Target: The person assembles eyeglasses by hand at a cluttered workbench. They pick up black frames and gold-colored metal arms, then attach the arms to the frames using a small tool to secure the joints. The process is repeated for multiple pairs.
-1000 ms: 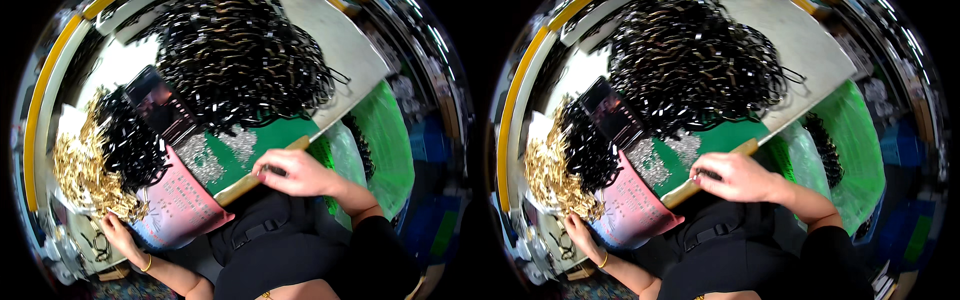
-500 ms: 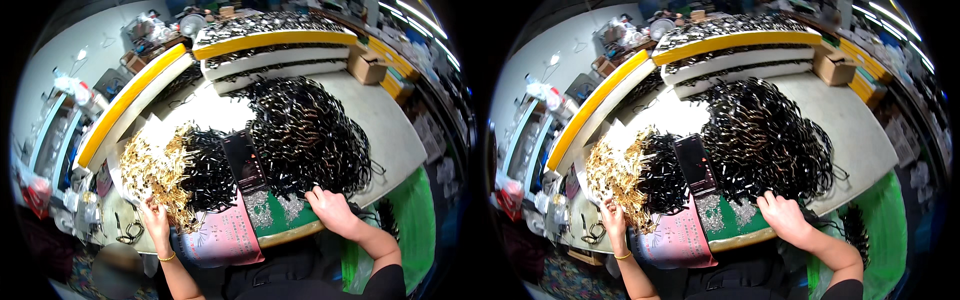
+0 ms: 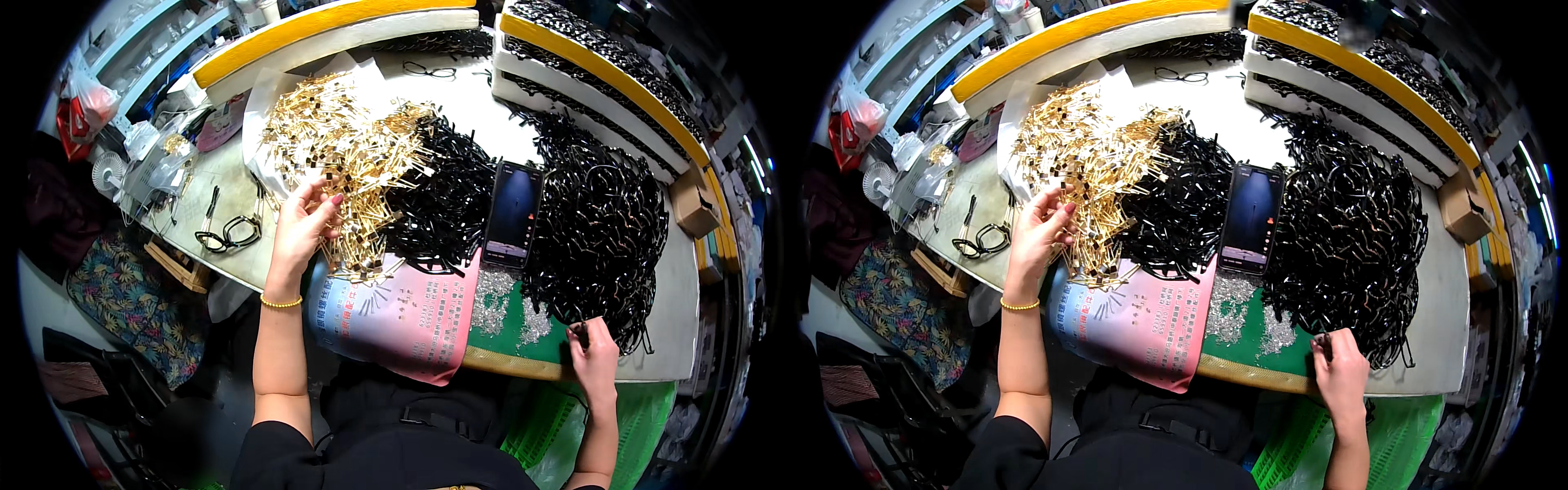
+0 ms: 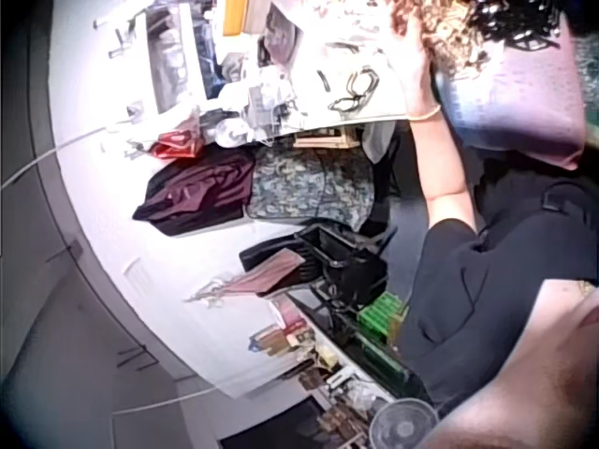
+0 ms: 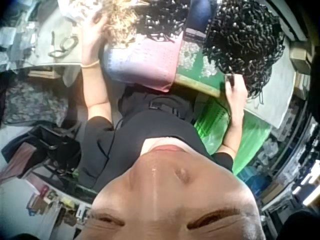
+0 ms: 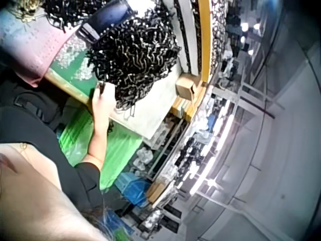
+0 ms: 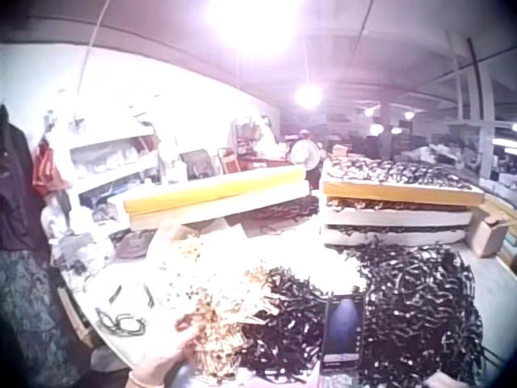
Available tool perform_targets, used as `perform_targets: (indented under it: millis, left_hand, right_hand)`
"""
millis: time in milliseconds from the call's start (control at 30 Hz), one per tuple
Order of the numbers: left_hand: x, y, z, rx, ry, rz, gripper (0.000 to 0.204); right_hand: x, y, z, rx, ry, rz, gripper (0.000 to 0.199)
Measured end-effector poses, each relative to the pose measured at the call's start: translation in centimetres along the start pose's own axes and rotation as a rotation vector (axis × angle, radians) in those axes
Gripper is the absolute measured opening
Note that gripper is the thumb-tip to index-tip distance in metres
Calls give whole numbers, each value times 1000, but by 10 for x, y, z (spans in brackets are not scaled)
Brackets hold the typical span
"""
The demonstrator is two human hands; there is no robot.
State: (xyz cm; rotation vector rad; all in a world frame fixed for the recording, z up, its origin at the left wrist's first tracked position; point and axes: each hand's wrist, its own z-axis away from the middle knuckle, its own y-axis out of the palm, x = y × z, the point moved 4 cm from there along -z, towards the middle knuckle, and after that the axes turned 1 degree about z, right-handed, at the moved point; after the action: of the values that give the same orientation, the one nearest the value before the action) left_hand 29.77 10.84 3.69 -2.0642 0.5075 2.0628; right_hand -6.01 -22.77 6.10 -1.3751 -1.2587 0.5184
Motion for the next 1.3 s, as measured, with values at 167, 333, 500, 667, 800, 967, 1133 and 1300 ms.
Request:
perform_targets:
  millis: [167, 333, 500, 667, 800, 967, 1133, 1300]
  left_hand:
    - [-5, 4, 4, 3, 19, -21, 32]
    - [11, 11, 1, 6, 5, -14, 32]
    - [14, 20, -9, 45, -36, 77, 24]
    - [7, 23, -14, 40, -69, 69, 21]
    - [7, 20, -11, 58, -84, 62, 20]
    - [11, 15, -6, 84, -219, 232, 22]
    - [17, 10, 0, 30, -334, 436, 18]
    - [28, 11, 5, 431, -278, 635, 23]
  right_hand:
    - [3, -18, 9, 97, 371, -262, 15]
    - [11, -9, 22, 164, 427, -574, 18]
    - [5, 10, 33, 257, 502, -751, 23]
    - [-2, 21, 41, 264, 476, -861, 24]
    - [-11, 26, 47, 265, 475, -1002, 24]
    - [-15, 25, 50, 306, 505, -1128, 24]
    - [-13, 21, 47, 293, 474, -1143, 24]
    - [-17, 29, 51, 309, 501, -1106, 20]
